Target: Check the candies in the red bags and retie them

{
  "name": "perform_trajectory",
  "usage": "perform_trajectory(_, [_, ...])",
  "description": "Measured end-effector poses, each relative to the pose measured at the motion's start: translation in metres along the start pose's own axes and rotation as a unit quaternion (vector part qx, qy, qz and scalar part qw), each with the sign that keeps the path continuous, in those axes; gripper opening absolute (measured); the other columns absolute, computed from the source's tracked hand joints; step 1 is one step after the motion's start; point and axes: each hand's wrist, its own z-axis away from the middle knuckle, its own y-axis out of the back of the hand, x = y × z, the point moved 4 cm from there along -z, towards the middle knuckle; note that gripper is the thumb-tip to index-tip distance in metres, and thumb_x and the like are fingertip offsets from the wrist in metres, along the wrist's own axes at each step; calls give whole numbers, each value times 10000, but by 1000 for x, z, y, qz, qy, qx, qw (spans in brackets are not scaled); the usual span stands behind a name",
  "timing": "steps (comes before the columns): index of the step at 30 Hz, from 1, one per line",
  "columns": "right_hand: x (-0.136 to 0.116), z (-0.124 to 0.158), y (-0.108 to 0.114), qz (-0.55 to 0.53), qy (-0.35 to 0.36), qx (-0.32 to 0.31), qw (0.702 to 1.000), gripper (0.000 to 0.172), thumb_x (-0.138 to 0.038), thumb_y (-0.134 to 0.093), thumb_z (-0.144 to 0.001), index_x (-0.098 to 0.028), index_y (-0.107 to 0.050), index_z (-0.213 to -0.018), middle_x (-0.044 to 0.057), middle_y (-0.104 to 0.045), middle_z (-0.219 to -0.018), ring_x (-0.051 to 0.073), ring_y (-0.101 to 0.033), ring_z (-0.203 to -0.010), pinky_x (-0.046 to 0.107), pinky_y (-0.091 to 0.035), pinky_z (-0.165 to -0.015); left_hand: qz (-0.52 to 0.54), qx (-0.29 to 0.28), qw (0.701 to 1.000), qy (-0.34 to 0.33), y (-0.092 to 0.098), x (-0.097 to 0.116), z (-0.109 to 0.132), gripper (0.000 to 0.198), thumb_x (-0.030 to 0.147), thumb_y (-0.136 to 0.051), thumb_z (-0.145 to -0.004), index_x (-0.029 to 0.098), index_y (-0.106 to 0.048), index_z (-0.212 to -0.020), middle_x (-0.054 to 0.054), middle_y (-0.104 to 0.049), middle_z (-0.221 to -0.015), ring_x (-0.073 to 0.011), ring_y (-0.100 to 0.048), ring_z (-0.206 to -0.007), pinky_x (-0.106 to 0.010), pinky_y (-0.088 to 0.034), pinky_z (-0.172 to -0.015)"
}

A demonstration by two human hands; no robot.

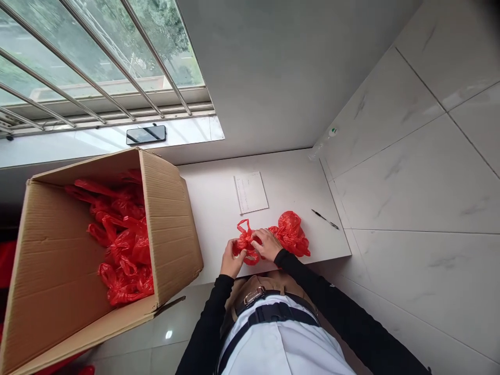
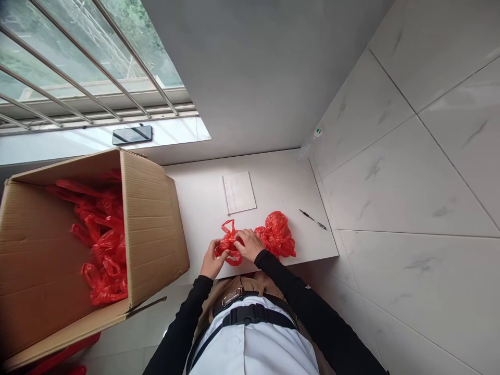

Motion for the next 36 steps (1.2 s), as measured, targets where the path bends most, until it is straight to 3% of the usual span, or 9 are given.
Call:
perform_trajectory(4, [24,8,5,11,-86,28,996,115,-190,-508,-908,-212,-595,-979,34,-659,-950,182,-583,-884,307,-447,-820,-86,46,995,23,11,-14,-9,231,376,-621,-901,154,-639,-965,-42,-661,-948,-191,-623,-901,-420,-492,-879])
perform_trajectory(7, [38,17,13,32,-151,56,986,213,-117,-455,-865,-184,-596,-1011,73,-648,-956,212,-571,-900,346,-444,-837,-117,90,989,28,23,-22,-16,255,384,-572,-931,150,-634,-1010,-63,-656,-1015,-207,-620,-955,-443,-485,-902])
perform_trajectory(12, [22,10,5,30,-114,49,992,432,-184,-601,-796,-213,-569,-1227,88,-612,-1226,242,-490,-1173,381,-367,-1041,-135,61,987,-58,11,-8,-21,381,263,-697,-779,223,-647,-1154,-104,-627,-1258,-287,-538,-1208,-469,-369,-1069])
perform_trajectory(17, [25,4,4,-3,-136,58,989,156,-283,-535,-870,-222,-620,-984,52,-687,-965,222,-602,-956,362,-454,-913,-157,96,982,-53,20,-1,-22,147,327,-644,-854,181,-661,-861,-72,-664,-973,-240,-585,-1021,-463,-409,-985])
perform_trajectory(21, [44,17,25,-24,-205,130,970,270,-245,-364,-891,-170,-534,-1087,89,-670,-944,225,-624,-812,366,-493,-761,-142,162,977,-9,41,-1,-23,219,360,-537,-937,156,-615,-947,-50,-637,-970,-195,-598,-917,-399,-469,-861])
perform_trajectory(26, [22,17,33,-65,-164,143,974,180,-303,-497,-818,-206,-522,-968,48,-670,-930,208,-629,-844,324,-498,-773,-126,141,982,-16,21,19,-23,166,249,-707,-712,217,-617,-848,-35,-638,-944,-250,-572,-960,-394,-430,-884])
perform_trajectory(29, [6,17,39,-82,-143,150,975,139,-343,-499,-854,-217,-520,-910,27,-668,-870,193,-627,-799,304,-499,-749,-110,152,982,-10,21,32,-21,113,261,-677,-721,224,-572,-698,-36,-594,-837,-246,-561,-884,-380,-429,-854])
perform_trajectory(33, [6,31,55,-82,-155,194,965,177,-316,-415,-901,-203,-514,-996,67,-671,-920,210,-635,-803,330,-519,-710,-67,211,975,30,49,37,-13,153,357,-621,-792,212,-644,-838,-53,-562,-877,-219,-548,-816,-358,-443,-797])
perform_trajectory(36, [3,43,67,-65,-150,219,962,220,-236,-443,-851,-191,-523,-1050,112,-660,-1005,257,-630,-954,415,-528,-831,-1,179,981,69,59,35,-7,269,387,-572,-813,193,-693,-954,-18,-571,-706,-186,-546,-652,-322,-456,-670])
